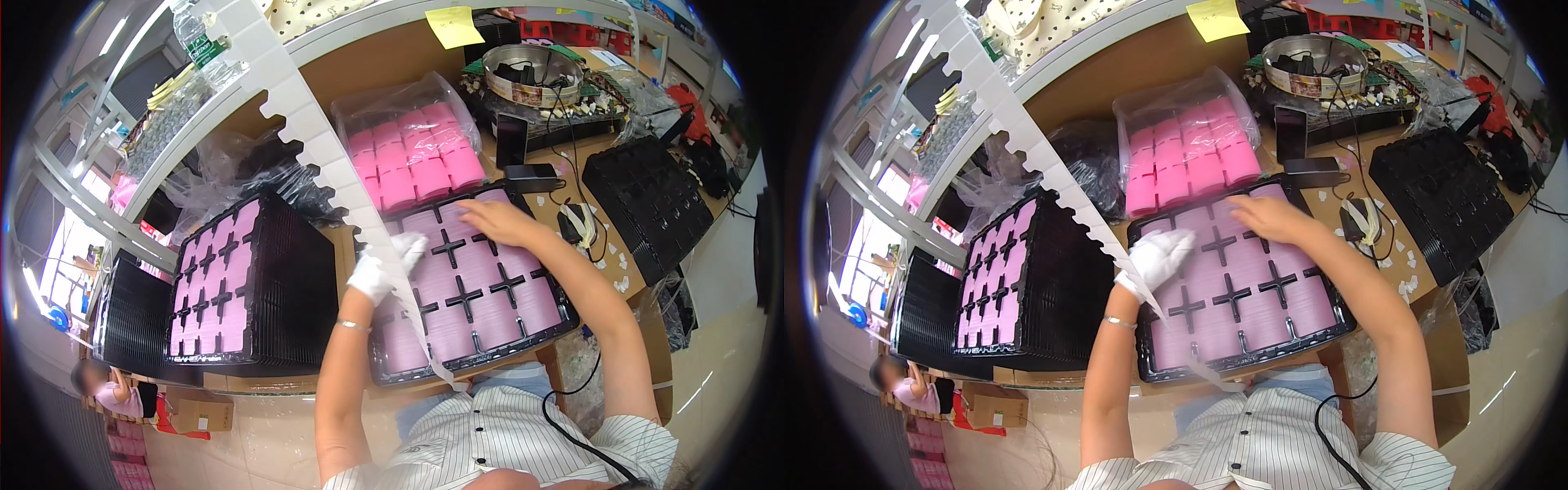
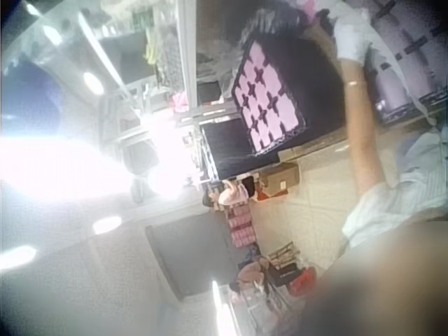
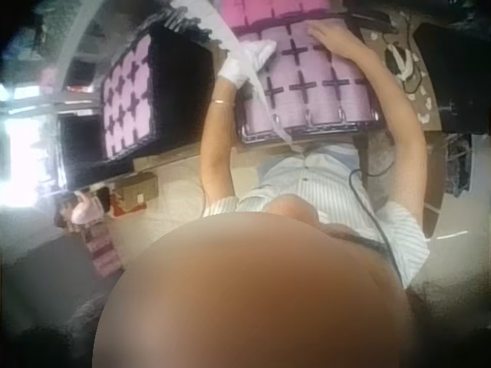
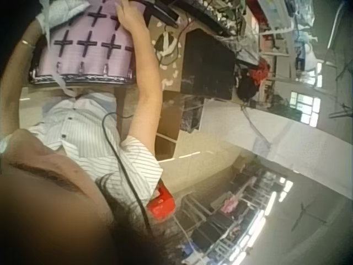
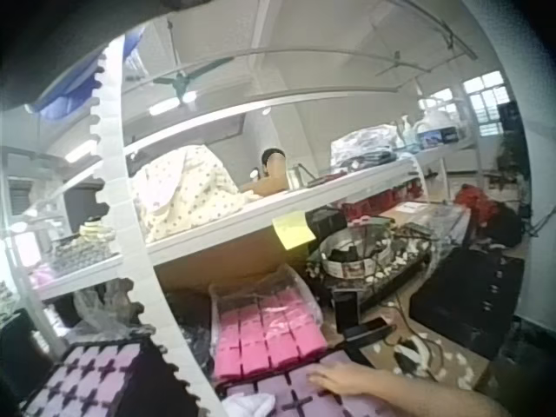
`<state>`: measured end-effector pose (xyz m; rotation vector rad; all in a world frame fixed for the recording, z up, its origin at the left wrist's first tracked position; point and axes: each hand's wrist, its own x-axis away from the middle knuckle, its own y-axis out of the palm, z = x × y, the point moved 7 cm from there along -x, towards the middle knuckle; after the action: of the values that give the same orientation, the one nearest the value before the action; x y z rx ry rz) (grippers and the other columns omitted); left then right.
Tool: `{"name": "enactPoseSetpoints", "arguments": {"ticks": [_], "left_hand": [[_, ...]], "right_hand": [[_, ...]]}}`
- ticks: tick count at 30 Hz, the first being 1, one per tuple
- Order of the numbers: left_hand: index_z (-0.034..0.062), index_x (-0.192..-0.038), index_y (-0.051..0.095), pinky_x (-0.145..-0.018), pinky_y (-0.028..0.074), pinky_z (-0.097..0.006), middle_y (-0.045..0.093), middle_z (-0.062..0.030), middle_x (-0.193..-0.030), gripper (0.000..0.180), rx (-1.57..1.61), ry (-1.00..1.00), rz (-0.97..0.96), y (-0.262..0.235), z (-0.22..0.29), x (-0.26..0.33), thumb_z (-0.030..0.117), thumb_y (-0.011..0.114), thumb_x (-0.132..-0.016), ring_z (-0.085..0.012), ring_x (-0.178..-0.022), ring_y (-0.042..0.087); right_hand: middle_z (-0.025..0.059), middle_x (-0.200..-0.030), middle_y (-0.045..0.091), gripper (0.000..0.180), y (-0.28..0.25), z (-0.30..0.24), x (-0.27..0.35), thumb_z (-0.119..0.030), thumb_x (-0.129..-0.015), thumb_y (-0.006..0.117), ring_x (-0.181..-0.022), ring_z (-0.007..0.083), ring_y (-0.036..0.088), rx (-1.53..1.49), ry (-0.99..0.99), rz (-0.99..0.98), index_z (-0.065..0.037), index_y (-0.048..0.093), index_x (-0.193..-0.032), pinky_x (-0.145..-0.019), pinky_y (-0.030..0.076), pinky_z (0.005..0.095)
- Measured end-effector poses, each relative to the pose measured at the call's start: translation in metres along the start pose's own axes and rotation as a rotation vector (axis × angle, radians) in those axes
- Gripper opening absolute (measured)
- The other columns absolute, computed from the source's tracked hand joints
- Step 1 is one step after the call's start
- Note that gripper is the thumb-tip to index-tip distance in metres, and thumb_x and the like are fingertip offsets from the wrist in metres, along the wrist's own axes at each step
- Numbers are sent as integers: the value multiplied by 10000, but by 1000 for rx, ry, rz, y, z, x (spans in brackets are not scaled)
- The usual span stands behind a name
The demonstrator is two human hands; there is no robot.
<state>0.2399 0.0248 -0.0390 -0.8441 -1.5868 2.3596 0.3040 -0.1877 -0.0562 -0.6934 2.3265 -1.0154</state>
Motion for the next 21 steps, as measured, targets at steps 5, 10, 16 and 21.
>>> {"name": "enactPoseSetpoints", "arguments": {"ticks": [5, 10, 16, 21], "left_hand": [[87, -1017, 740, -853, 547, -415, 730, -128, -882, 264, -272, -93, 88, -33, -22, 51, 313, 619, -952, -348, -820, 692], [79, -968, 726, -880, 521, -432, 702, -117, -797, 165, -373, -124, 200, -40, -7, 51, 214, 640, -927, -323, -719, 669], [54, -1170, 650, -955, 479, -476, 685, -142, -1014, 320, -108, 237, 126, -13, 79, 42, 260, 633, -925, -305, -861, 657], [100, -1285, 601, -754, 518, -501, 622, -231, -1198, 478, -47, 42, -136, -6, 113, 40, 420, 605, -931, -377, -845, 612]], "right_hand": [[194, -1134, 683, 374, -52, 32, 55, -316, -997, 519, -1080, 369, 630, 123, 53, 262, -54, 599, -1251, -987, 464, 452], [138, -915, 714, 257, -56, 10, 64, -249, -964, 573, -955, 351, 654, 332, -61, 356, -20, 647, -1054, -960, 472, 462], [159, -911, 676, 182, -41, -61, 87, -154, -920, 619, -886, 371, 631, 183, -169, 393, -15, 659, -1031, -849, 489, 438], [156, -941, 688, 151, -52, -65, 139, -95, -940, 598, -876, 327, 650, -1, -27, 408, 5, 663, -1033, -814, 504, 396]]}}
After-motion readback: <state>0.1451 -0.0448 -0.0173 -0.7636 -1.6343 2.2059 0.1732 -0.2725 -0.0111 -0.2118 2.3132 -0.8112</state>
